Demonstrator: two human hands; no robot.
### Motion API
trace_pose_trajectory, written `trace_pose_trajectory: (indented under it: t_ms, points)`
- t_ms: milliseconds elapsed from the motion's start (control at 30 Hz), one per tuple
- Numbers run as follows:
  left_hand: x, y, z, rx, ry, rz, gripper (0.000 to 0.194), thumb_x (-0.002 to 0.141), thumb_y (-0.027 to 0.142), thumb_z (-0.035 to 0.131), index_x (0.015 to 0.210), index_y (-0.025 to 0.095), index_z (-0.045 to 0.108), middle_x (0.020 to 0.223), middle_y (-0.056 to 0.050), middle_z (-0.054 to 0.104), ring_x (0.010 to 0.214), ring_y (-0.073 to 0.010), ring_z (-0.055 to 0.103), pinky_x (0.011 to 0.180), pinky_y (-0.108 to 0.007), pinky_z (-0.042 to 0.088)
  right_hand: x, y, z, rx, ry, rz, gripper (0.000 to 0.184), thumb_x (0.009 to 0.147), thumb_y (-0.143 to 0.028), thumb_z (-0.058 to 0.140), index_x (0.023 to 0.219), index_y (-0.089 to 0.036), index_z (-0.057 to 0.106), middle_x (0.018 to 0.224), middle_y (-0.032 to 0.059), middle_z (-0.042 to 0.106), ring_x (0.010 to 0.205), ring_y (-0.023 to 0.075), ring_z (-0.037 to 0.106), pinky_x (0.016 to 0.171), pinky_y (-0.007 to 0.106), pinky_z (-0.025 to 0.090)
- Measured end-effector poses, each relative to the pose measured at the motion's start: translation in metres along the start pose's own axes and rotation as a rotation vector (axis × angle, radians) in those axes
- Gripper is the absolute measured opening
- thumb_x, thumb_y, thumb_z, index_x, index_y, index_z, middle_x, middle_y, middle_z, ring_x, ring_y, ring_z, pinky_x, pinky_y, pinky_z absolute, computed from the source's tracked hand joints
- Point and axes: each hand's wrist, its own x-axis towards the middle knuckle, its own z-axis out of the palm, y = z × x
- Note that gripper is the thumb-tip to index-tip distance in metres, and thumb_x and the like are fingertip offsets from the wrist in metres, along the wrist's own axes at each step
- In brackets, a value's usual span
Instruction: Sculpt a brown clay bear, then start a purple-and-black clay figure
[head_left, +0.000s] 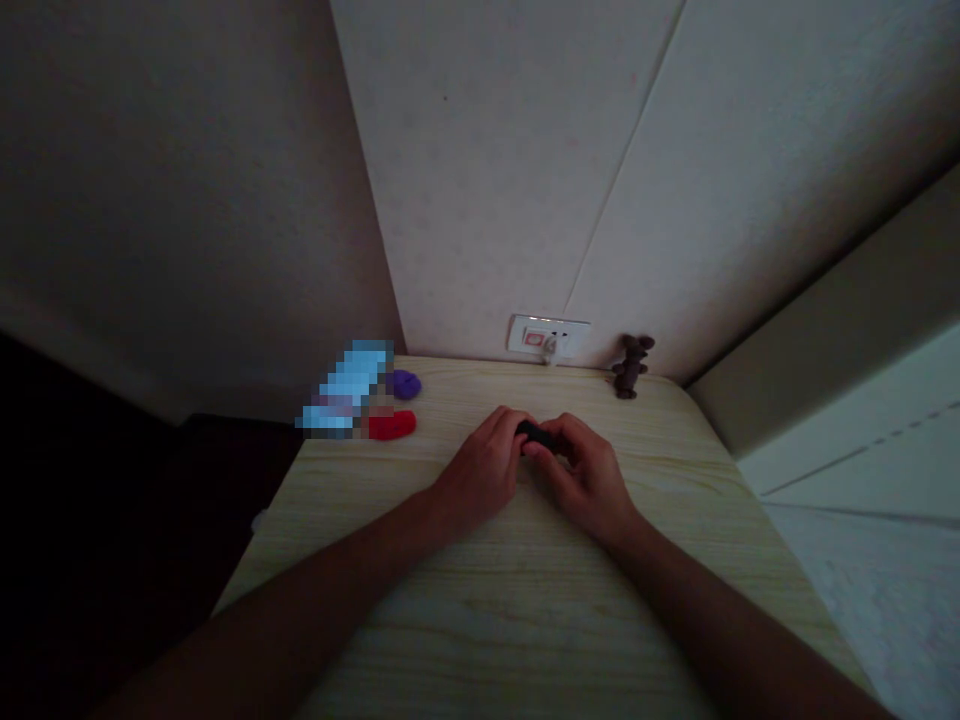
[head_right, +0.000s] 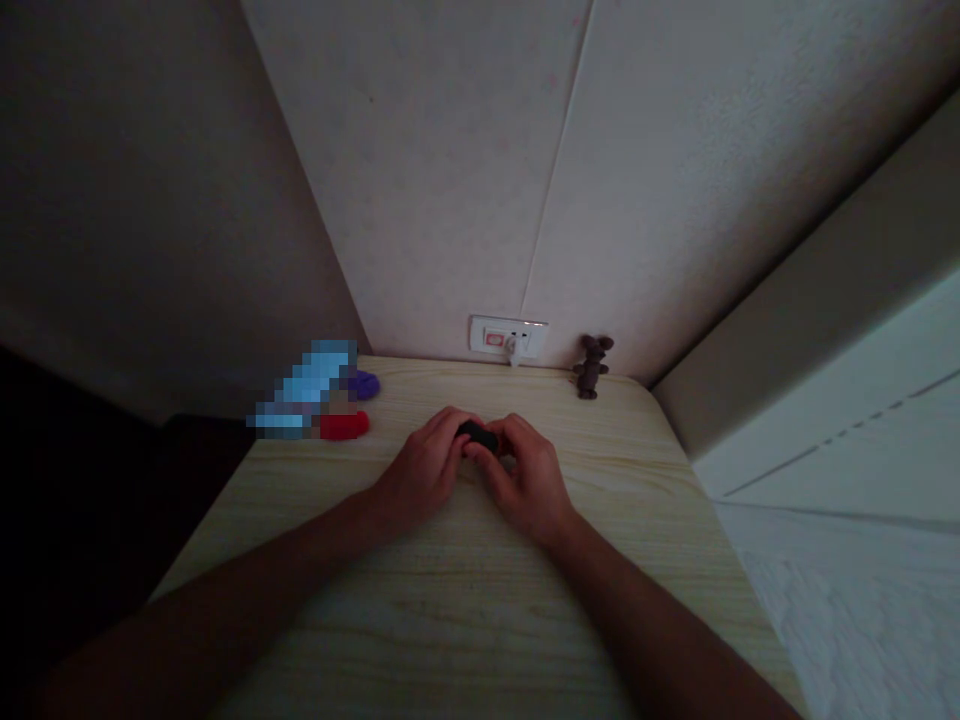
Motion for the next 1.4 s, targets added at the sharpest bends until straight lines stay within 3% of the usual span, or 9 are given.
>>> trace_pose_trajectory:
  t_ms: [367, 533, 667, 800, 1033, 1233, 1400]
  points:
    - [0.003, -0.001, -0.002, -0.120, 0.075, -0.173, 0.016, 0.101, 0.023, 0.046, 0.096, 0.020, 0.061, 0.086, -0.005, 0.067, 0.081, -0.0211, 0.062, 0.077, -0.034, 0.047, 0.004, 0.003, 0.001, 0.148, 0.021, 0.080, 0.023, 0.098, -0.045, 0.067, 0.095, -0.023, 0.071, 0.097, 0.0063, 0.066, 0.090, 0.0211, 0.064, 0.072, 0.031, 0.056]
    - [0.001, -0.006, 0.000, -0.247, 0.127, -0.258, 0.016, 0.100, 0.029, 0.050, 0.094, 0.020, 0.062, 0.084, -0.003, 0.066, 0.080, -0.0204, 0.062, 0.076, -0.032, 0.047, 0.005, 0.006, 0.006, 0.275, -0.016, 0.159, 0.029, 0.098, -0.052, 0.065, 0.102, -0.024, 0.070, 0.086, 0.0034, 0.074, 0.067, 0.0178, 0.068, 0.062, 0.030, 0.058]
    - [0.002, -0.009, 0.002, -0.363, 0.169, -0.305, 0.017, 0.098, 0.033, 0.053, 0.095, 0.019, 0.063, 0.086, -0.004, 0.067, 0.084, -0.0209, 0.063, 0.077, -0.032, 0.049, 0.007, 0.010, 0.009, 0.349, 0.019, 0.184, 0.036, 0.093, -0.058, 0.069, 0.099, -0.023, 0.070, 0.081, 0.0026, 0.075, 0.068, 0.0191, 0.070, 0.065, 0.032, 0.061]
    - [0.003, -0.010, 0.000, -0.477, 0.122, -0.303, 0.022, 0.098, 0.037, 0.057, 0.100, 0.017, 0.066, 0.094, -0.006, 0.071, 0.091, -0.0215, 0.067, 0.084, -0.033, 0.052, 0.010, 0.013, 0.008, 0.404, 0.048, 0.203, 0.036, 0.091, -0.058, 0.071, 0.097, -0.023, 0.070, 0.080, 0.0022, 0.075, 0.068, 0.0187, 0.070, 0.067, 0.032, 0.061]
    - [0.001, -0.017, 0.004, -0.593, 0.031, -0.283, 0.044, 0.093, 0.040, 0.072, 0.130, 0.018, 0.062, 0.122, -0.012, 0.072, 0.110, -0.0251, 0.072, 0.094, -0.036, 0.057, 0.011, 0.013, 0.008, 0.470, 0.091, 0.224, 0.038, 0.089, -0.058, 0.074, 0.106, -0.025, 0.067, 0.090, 0.0022, 0.075, 0.066, 0.0160, 0.069, 0.063, 0.030, 0.061]
    - [0.000, -0.017, 0.005, -0.607, 0.031, -0.300, 0.037, 0.090, 0.034, 0.074, 0.121, 0.017, 0.065, 0.113, -0.010, 0.074, 0.103, -0.0247, 0.073, 0.088, -0.035, 0.059, 0.012, 0.014, 0.008, 0.474, 0.069, 0.235, 0.040, 0.087, -0.059, 0.076, 0.102, -0.023, 0.067, 0.081, 0.0011, 0.073, 0.062, 0.0158, 0.069, 0.060, 0.029, 0.060]
    - [0.002, -0.012, 0.001, -0.594, 0.052, -0.325, 0.026, 0.088, 0.027, 0.073, 0.111, 0.017, 0.066, 0.102, -0.006, 0.073, 0.091, -0.0204, 0.072, 0.082, -0.032, 0.057, 0.012, 0.013, 0.007, 0.468, 0.032, 0.208, 0.038, 0.082, -0.055, 0.083, 0.098, -0.023, 0.068, 0.082, 0.0013, 0.074, 0.070, 0.0180, 0.071, 0.068, 0.032, 0.062]
